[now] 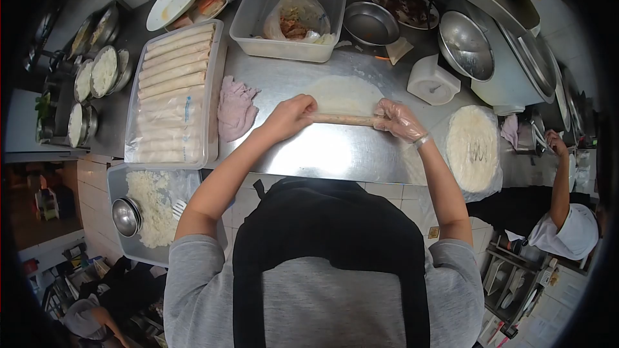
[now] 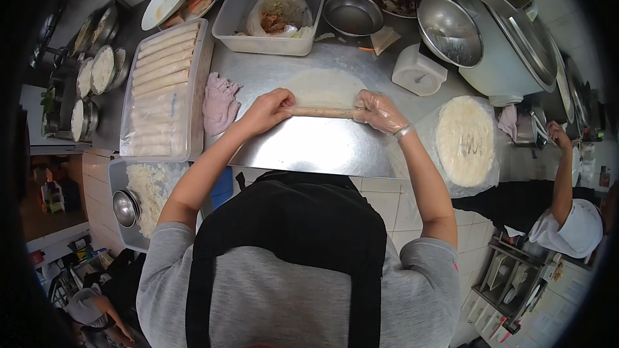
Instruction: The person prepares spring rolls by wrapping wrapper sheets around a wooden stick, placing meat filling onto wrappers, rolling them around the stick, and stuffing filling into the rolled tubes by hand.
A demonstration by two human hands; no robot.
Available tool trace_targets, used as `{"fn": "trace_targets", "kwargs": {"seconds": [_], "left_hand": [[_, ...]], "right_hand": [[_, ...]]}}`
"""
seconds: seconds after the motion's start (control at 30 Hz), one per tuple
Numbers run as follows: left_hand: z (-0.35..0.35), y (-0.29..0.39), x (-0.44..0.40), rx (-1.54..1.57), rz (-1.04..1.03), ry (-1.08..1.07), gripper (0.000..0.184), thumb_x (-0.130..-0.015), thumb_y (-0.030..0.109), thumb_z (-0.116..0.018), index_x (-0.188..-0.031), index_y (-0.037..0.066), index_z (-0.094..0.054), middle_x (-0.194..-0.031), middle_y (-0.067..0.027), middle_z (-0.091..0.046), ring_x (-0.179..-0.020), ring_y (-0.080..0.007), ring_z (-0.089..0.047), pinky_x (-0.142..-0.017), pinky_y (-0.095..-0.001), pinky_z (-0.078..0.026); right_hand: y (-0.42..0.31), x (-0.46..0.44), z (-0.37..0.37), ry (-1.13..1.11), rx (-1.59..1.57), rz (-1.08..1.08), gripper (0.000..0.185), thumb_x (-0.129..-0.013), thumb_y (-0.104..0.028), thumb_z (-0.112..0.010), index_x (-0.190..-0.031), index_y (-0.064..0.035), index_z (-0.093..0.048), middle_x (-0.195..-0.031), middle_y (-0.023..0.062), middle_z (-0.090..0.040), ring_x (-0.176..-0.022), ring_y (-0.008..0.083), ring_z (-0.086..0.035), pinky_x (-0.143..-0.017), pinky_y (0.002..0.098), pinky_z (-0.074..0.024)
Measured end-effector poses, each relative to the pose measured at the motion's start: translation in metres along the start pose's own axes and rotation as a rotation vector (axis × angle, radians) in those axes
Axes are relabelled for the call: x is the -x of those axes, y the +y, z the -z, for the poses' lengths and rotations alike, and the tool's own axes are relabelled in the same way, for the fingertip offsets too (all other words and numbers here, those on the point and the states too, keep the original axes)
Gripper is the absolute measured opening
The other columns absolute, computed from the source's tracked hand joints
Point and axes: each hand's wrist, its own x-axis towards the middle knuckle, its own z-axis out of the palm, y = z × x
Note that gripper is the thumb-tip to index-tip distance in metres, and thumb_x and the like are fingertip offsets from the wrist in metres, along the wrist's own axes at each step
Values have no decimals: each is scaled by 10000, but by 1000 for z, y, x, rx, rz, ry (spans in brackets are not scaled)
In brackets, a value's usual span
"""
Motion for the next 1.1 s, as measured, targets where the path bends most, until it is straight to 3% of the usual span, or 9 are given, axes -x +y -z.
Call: {"fn": "trace_targets", "kwargs": {"seconds": [0.17,0.27,0.37,0.43,0.53,0.67,0.77,0.93,1.1], "left_hand": [[1,-11,-3,126,64,13,124,-806,69,-644,-899,-12,-661,-895,-148,-625,-876,-307,-627,-790,-376,-498],[-4,-12,-3,-125,-3,92,137,-831,81,-619,-938,5,-658,-943,-131,-625,-953,-288,-608,-846,-399,-476],[-18,7,-2,-417,-51,177,209,-849,53,-587,-1049,17,-637,-1083,-115,-627,-1077,-293,-571,-967,-410,-429],[-36,12,-3,-425,-324,137,409,-859,103,-590,-1259,35,-534,-1318,-132,-526,-1251,-300,-470,-1071,-441,-347],[-51,28,10,-504,-246,-21,596,-872,177,-594,-1410,30,-384,-1471,-149,-377,-1365,-307,-354,-1130,-467,-269],[-51,22,11,-494,-254,-29,646,-883,235,-597,-1440,40,-334,-1469,-143,-375,-1383,-293,-323,-1133,-473,-253],[-50,15,1,-454,-219,-77,672,-911,282,-552,-1476,44,-275,-1512,-152,-314,-1411,-309,-283,-1148,-492,-223],[-45,8,-12,-464,-190,-104,692,-929,375,-525,-1482,51,-265,-1526,-166,-294,-1427,-318,-253,-1154,-520,-187],[-43,3,-25,-488,-167,-93,720,-924,408,-528,-1487,49,-257,-1528,-172,-288,-1433,-320,-241,-1150,-537,-181]], "right_hand": [[25,-8,1,41,-134,70,141,-818,-117,-693,-833,-19,-594,-774,86,-575,-753,217,-556,-707,343,-435],[24,-10,3,91,18,141,137,-822,-131,-692,-846,-15,-625,-787,98,-576,-753,229,-555,-708,347,-437],[22,-10,4,80,60,136,150,-822,-154,-692,-851,-17,-639,-802,110,-578,-761,239,-556,-715,347,-438],[19,-7,4,87,52,151,160,-812,-171,-693,-849,-23,-643,-793,115,-588,-769,264,-560,-726,351,-444],[24,-5,4,70,118,148,169,-798,-190,-698,-839,-34,-649,-788,117,-604,-792,281,-559,-752,370,-446],[31,-3,4,146,192,227,173,-781,-203,-705,-823,-44,-650,-785,117,-617,-809,295,-556,-771,390,-444],[25,-4,8,233,270,107,174,-764,-201,-706,-830,-52,-647,-805,120,-621,-839,301,-563,-785,404,-444],[27,-13,-6,592,557,352,165,-752,-132,-670,-900,-67,-640,-896,109,-627,-883,303,-586,-775,416,-472],[15,-15,-22,441,505,601,194,-743,-103,-677,-927,-64,-632,-955,108,-622,-905,307,-594,-803,415,-488]]}}
